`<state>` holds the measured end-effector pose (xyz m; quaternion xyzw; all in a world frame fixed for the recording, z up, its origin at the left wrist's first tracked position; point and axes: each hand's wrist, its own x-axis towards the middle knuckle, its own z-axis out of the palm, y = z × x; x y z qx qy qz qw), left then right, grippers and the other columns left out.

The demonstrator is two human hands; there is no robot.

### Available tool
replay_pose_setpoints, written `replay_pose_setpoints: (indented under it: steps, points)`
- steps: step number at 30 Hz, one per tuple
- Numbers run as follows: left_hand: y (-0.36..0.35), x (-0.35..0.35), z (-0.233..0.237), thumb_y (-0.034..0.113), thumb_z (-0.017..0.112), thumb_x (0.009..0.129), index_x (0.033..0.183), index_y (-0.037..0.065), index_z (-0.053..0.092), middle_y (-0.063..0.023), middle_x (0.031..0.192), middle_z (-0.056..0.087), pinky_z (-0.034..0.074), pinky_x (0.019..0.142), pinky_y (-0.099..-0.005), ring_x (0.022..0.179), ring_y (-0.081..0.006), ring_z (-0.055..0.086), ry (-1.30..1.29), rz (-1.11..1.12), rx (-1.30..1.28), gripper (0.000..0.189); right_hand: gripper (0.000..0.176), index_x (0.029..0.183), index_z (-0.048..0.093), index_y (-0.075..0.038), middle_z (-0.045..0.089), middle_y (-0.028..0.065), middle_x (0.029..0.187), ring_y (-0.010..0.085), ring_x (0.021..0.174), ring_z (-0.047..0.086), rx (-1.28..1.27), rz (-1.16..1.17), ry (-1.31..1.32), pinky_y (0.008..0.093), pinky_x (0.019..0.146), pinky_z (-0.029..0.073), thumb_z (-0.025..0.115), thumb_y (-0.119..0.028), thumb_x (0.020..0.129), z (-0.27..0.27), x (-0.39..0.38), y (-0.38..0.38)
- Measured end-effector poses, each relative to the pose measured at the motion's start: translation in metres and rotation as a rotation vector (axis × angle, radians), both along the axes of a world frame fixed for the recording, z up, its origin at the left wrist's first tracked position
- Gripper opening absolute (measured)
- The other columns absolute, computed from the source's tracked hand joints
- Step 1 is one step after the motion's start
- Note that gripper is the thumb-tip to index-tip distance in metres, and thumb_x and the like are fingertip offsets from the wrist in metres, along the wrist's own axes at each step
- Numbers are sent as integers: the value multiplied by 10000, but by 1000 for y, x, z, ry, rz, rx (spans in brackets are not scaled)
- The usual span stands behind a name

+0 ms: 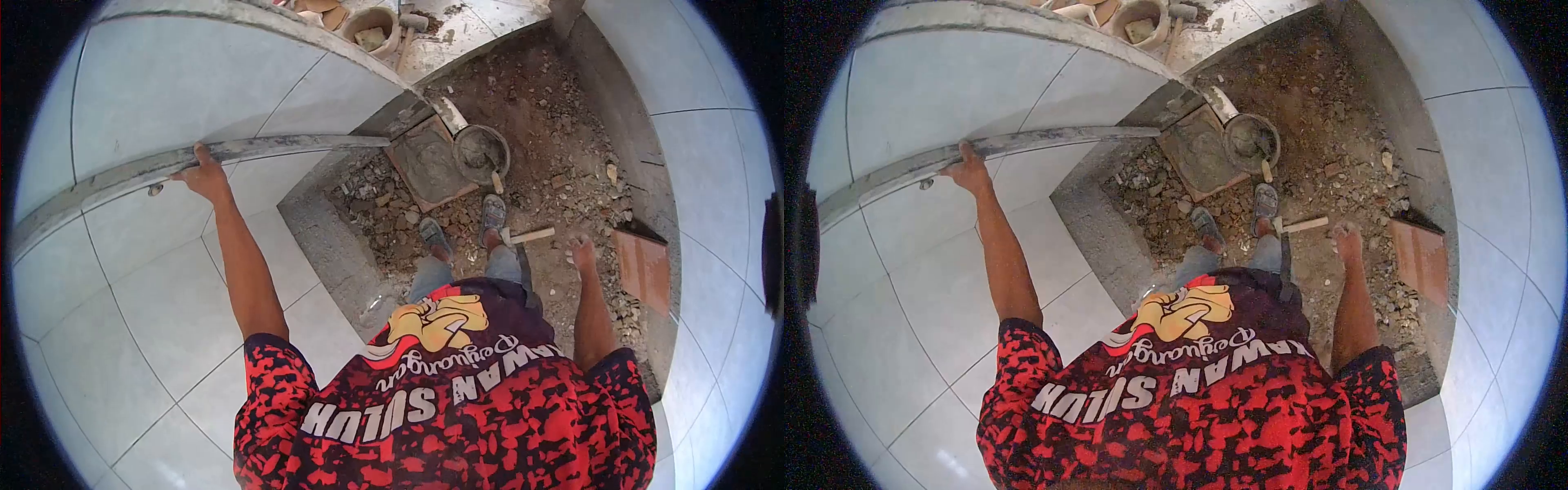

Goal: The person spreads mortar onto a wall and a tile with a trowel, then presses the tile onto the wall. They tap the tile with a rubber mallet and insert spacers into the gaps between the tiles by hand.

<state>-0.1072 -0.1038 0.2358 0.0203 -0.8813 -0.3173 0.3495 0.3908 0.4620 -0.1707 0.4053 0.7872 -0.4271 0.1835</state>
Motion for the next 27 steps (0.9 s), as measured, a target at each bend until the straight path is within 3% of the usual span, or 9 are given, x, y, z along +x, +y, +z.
replay_pose_setpoints:
  steps: [2,5,8,9,14,20,21,23,27]
  points:
    - [14,6,2,293,631,771,1238,-161,36,-291,1046,513,475,769,-389,970,-363,531,-191,218,34,883,285,1033,551,-34,615,143,859,248,693,623,52,-39,-50,343,583,498,520,-202,805,26,-14,-10]
    - [45,17,8,253,652,763,1285,-54,13,-265,1110,470,534,723,-400,986,-324,524,-201,193,298,880,266,969,574,-13,613,158,860,259,712,620,-135,-108,-108,356,628,486,511,-207,798,113,-64,-36]
    - [31,12,-7,182,646,770,1310,54,13,-239,1207,380,545,737,-436,1027,-316,491,-139,85,275,842,263,948,581,-7,614,167,857,272,727,619,51,245,-100,371,653,478,500,-212,805,38,-39,-31]
    - [39,12,-5,151,629,784,1320,111,24,-222,1283,288,528,767,-465,1067,-346,456,-150,60,343,810,263,948,581,-7,614,167,857,272,727,619,48,246,-109,371,653,478,500,-212,805,30,-38,-35]
    - [44,11,-17,158,619,796,1322,130,34,-188,1267,332,503,804,-477,1073,-312,463,-177,53,401,787,261,964,570,12,613,168,800,252,736,627,-95,261,-189,374,659,484,501,-193,819,53,-78,-54]
    - [43,8,-19,172,629,795,1335,99,-92,-180,1240,383,518,757,-442,1014,-287,518,-212,134,324,904,286,970,559,35,608,197,815,286,736,629,-68,129,-341,383,666,487,515,-201,813,-23,-32,-78]
    - [40,8,-23,199,627,797,1306,135,6,-175,1228,382,535,746,-413,1004,-281,514,-183,159,339,805,286,970,559,35,608,197,815,286,736,629,-68,132,-338,383,666,487,515,-201,813,-24,-34,-77]
    - [41,9,-23,204,629,796,1303,133,20,-172,1215,395,527,757,-418,1008,-281,511,-179,181,331,796,616,1131,436,117,450,335,1130,410,1067,463,-254,251,-487,435,880,392,489,-410,816,-14,-48,-75]
    - [48,8,-22,228,625,803,1343,108,-10,-162,1232,403,505,745,-418,1035,-260,496,-204,229,255,843,609,1165,440,61,408,334,1183,400,1093,447,-330,175,-567,434,897,383,483,-437,817,-22,-62,-82]
